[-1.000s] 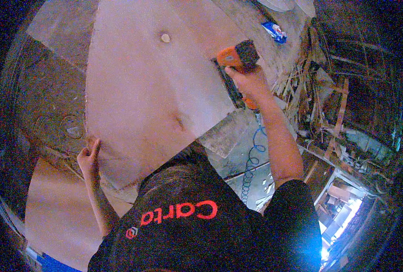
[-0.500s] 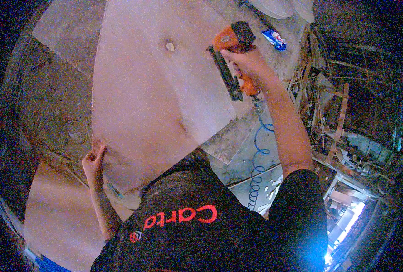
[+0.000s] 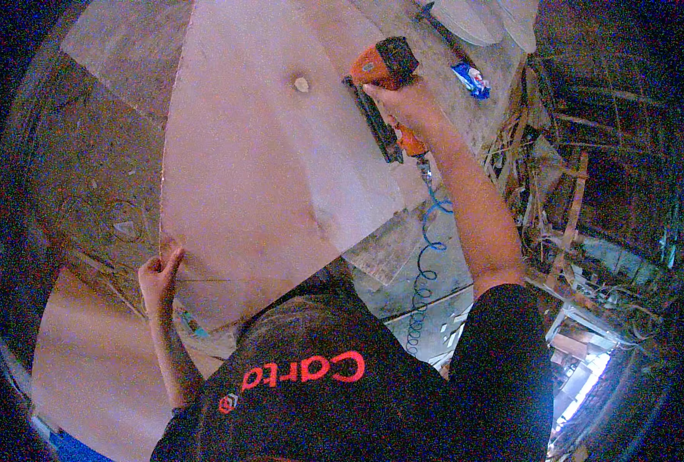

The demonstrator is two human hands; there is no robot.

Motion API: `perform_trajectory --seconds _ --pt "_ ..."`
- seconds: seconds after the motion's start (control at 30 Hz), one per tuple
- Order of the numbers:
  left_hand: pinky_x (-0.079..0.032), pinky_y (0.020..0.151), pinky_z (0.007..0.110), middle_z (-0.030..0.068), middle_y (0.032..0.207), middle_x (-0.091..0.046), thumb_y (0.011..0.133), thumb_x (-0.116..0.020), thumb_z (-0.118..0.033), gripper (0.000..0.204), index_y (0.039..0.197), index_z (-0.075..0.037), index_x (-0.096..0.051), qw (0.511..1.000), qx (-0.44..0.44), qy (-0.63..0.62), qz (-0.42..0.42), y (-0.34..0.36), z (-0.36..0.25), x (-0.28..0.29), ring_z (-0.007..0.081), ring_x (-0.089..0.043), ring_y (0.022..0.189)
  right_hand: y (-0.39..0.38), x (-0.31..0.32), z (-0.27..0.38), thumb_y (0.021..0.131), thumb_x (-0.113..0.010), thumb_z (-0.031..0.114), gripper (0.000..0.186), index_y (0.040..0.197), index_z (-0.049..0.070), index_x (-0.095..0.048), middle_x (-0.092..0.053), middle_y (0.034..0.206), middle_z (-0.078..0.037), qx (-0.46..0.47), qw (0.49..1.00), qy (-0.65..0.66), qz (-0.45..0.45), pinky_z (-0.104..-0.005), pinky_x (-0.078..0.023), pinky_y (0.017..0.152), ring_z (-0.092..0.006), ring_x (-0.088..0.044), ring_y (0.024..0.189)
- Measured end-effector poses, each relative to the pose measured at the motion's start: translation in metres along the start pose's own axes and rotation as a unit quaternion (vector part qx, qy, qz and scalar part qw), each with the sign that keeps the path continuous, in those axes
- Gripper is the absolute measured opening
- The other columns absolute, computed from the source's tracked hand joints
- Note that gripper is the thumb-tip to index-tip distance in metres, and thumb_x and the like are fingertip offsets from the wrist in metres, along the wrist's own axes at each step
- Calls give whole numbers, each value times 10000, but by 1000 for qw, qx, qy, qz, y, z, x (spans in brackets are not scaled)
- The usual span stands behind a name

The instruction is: The person traces a circular template onto a sheet of plywood, staples it to a workbench, and then uses a jigsaw to cut along the marked line. The person also uses a hammer to tap the sheet during preparation.

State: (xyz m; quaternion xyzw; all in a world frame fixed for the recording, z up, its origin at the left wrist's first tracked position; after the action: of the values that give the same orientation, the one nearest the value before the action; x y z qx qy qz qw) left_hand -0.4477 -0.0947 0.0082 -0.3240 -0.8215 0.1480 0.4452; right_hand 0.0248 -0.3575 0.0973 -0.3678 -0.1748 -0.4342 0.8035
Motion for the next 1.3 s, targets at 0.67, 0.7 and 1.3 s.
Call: perform_trajectory --seconds 0.67,0.7,1.3 --pt "-327 488 327 21 532 -480 795 -835 -367 520 613 32 -555 1000 -4 -8 -3 7 15 -4 99 -385 528 1 -4 -8 853 -773 269 221 900 92 -651 -497 591 41 12 999 -40 24 -269 -394 436 -74 -438 450" --pt "-347 493 324 27 538 -507 796 -834 -366 503 631 38 -583 1000 -1 -4 3 5 12 -4 99 -408 528 -2 -3 -9 851 -775 267 220 895 94 -647 -495 591 41 3 999 -40 26 -269 -393 436 -75 -439 450" --pt "-366 488 334 63 526 -509 774 -835 -402 536 630 46 -580 1000 -3 1 -6 1 7 0 109 -413 512 73 -15 51 838 -780 272 240 864 96 -619 -489 609 23 33 999 -13 19 -284 -386 442 -97 -448 475"
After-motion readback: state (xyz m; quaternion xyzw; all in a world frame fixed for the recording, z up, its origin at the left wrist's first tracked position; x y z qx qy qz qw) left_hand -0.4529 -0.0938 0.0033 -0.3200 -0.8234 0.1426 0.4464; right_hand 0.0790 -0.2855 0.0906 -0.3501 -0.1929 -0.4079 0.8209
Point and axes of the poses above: each hand's wrist, its own y-axis towards the middle knuckle, its own x-axis out of the back of the hand, z = x × y, the point moved 6 cm from there along y, towards the middle knuckle
